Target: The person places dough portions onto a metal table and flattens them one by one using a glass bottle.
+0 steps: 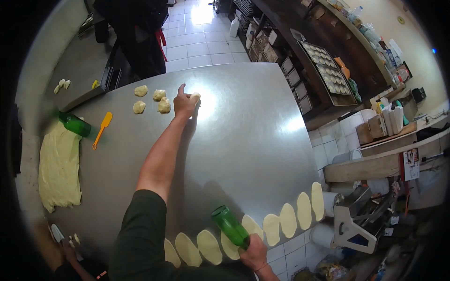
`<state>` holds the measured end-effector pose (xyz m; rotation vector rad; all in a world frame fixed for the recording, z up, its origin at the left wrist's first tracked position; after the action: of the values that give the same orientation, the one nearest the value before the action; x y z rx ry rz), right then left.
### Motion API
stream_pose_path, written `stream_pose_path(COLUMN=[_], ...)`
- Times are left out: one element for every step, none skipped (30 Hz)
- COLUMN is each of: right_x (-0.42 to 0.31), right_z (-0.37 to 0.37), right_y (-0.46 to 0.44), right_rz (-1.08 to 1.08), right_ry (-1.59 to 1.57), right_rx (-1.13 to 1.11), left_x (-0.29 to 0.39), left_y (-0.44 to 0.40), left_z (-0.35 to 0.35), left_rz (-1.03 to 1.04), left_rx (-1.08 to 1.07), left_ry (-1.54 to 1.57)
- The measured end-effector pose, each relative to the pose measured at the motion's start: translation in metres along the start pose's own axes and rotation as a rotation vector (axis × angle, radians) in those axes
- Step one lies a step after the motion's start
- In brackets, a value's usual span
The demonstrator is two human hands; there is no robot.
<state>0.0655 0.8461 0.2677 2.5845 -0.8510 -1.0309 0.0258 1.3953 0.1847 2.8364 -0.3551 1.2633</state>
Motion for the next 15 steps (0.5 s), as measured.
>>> stream_pose_path(right_x=[0.001,0.003,0.006,0.009,0.012,0.016,0.019,0.023,0.028,0.033,0.037,0.034,0.037,0.042,0.045], right_z=[-0.002,-0.003,-0.004,-0.005,-0.005,-0.006,-0.007,-0.007,-0.007,-0.007,-0.006,-0.008,-0.006,-0.003,0.002], right_y=[0.0,0.001,0.004,0.004,0.004,0.005,0.005,0.005,0.006,0.007,0.006,0.008,0.007,0.006,0.003], right_rz=[0.005,-0.008,-0.039,-0.076,-0.097,-0.11,-0.127,-0.146,-0.19,-0.231,-0.283,-0.314,-0.354,-0.386,-0.472], right_ry=[0.001,-0.002,-0.024,-0.051,-0.062,-0.081,-0.101,-0.114,-0.105,-0.094,-0.126,-0.162,-0.106,-0.111,-0.092], right_rx=[-0.001,-0.015,0.015,0.045,0.019,0.022,0.028,0.01,0.009,-0.002,-0.026,-0.049,-0.071,-0.111,-0.118], left_x=[0.002,0.004,-0.005,0.003,0.01,0.001,-0.01,-0.024,-0.043,-0.059,-0.07,-0.079,-0.087,-0.092,-0.101], left_y=[0.005,0.018,0.033,0.064,0.103,0.14,0.175,0.213,0.256,0.296,0.332,0.373,0.417,0.455,0.488], left_z=[-0.007,-0.012,-0.011,-0.031,-0.055,-0.073,-0.089,-0.106,-0.123,-0.141,-0.163,-0.187,-0.208,-0.227,-0.242], left_rz=[0.012,0.008,0.025,-0.031,-0.092,-0.127,-0.156,-0.171,-0.211,-0.26,-0.302,-0.375,-0.451,-0.459,-0.485], left_rx=[0.027,0.0,-0.049,-0.109,-0.165,-0.187,-0.206,-0.176,-0.122,-0.06,-0.014,0.074,0.159,0.247,0.282], left_ry=[0.215,0.376,0.552,0.72,0.887,0.952,1.017,0.995,1.065,1.135,1.112,1.041,0.966,0.924,0.9])
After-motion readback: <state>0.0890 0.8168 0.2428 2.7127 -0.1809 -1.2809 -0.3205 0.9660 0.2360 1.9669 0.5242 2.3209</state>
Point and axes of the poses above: each hand's wrist, its own y-axis away from the middle knuckle, its own z-axis out of the palm, x = y × z, the point moved 3 cm from there along -y, towards the middle knuckle, and after that the axes turned 5 degrees about -x, right-handed, at the moved point
